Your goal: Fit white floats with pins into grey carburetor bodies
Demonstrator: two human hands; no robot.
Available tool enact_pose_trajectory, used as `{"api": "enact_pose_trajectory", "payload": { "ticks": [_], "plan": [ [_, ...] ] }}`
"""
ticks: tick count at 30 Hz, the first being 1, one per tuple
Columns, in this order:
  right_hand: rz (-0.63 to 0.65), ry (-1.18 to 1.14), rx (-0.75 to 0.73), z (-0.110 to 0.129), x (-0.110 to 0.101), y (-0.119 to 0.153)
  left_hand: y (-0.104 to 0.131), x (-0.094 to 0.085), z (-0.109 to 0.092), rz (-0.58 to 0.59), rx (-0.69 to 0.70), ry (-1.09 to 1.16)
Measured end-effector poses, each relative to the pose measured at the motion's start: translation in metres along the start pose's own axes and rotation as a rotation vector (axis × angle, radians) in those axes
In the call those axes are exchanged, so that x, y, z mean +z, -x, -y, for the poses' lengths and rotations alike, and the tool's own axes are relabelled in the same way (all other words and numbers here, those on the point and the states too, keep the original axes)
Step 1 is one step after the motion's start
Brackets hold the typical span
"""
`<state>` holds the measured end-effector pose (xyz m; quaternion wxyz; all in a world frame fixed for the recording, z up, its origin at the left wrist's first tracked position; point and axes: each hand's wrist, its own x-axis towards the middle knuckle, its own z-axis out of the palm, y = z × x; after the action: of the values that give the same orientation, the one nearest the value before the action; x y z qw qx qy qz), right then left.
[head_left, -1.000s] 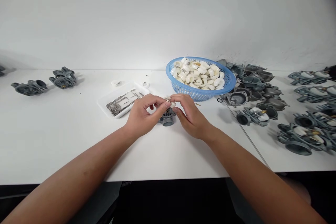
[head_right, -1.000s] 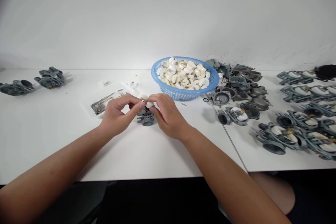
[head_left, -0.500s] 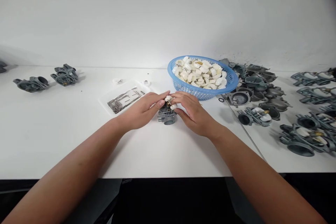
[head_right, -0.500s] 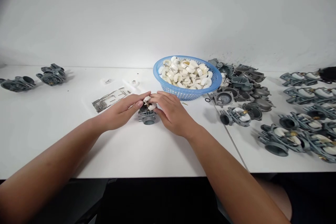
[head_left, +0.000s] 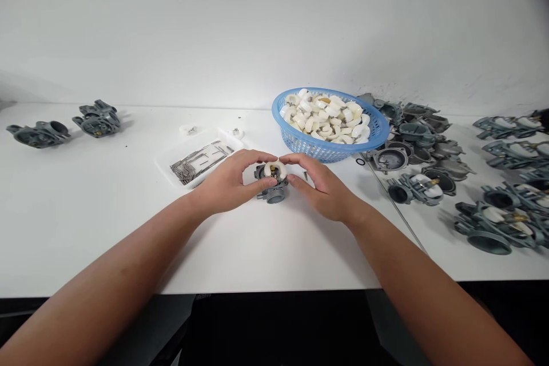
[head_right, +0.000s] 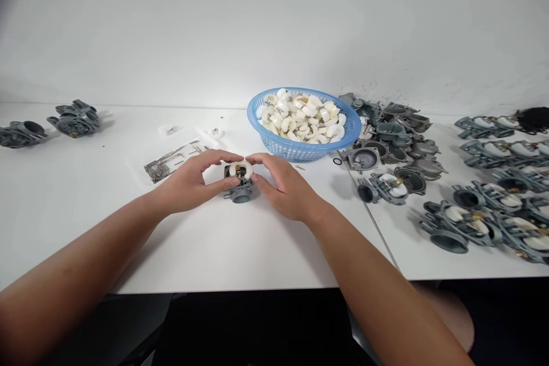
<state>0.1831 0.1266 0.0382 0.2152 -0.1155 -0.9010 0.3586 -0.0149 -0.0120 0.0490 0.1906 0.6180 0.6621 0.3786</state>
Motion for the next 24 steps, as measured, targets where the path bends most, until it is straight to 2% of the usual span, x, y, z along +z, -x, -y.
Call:
{"api": "enact_pose_trajectory", "payload": {
  "ticks": [5,11,17,22,24],
  "plan": [
    [0.108,-0.042,0.07,0.001,-0.002,0.005,0.0,0.0,0.0,-0.001,0.019,-0.016],
    [0.124,-0.039,0.081,0.007,-0.001,0.003,-0.001,0.001,0.002,0.005,0.091,-0.086],
    [0.081,-0.006,0.1,0.007,-0.001,0.001,-0.002,0.003,0.008,-0.012,-0.051,-0.018],
    [0.038,0.033,0.147,0.011,-0.001,0.003,-0.004,0.004,0.004,0.112,-0.154,0.168],
    [0.031,0.067,0.152,0.013,0.0,0.003,-0.005,0.006,0.0,0.109,-0.175,0.248]
  ]
}}
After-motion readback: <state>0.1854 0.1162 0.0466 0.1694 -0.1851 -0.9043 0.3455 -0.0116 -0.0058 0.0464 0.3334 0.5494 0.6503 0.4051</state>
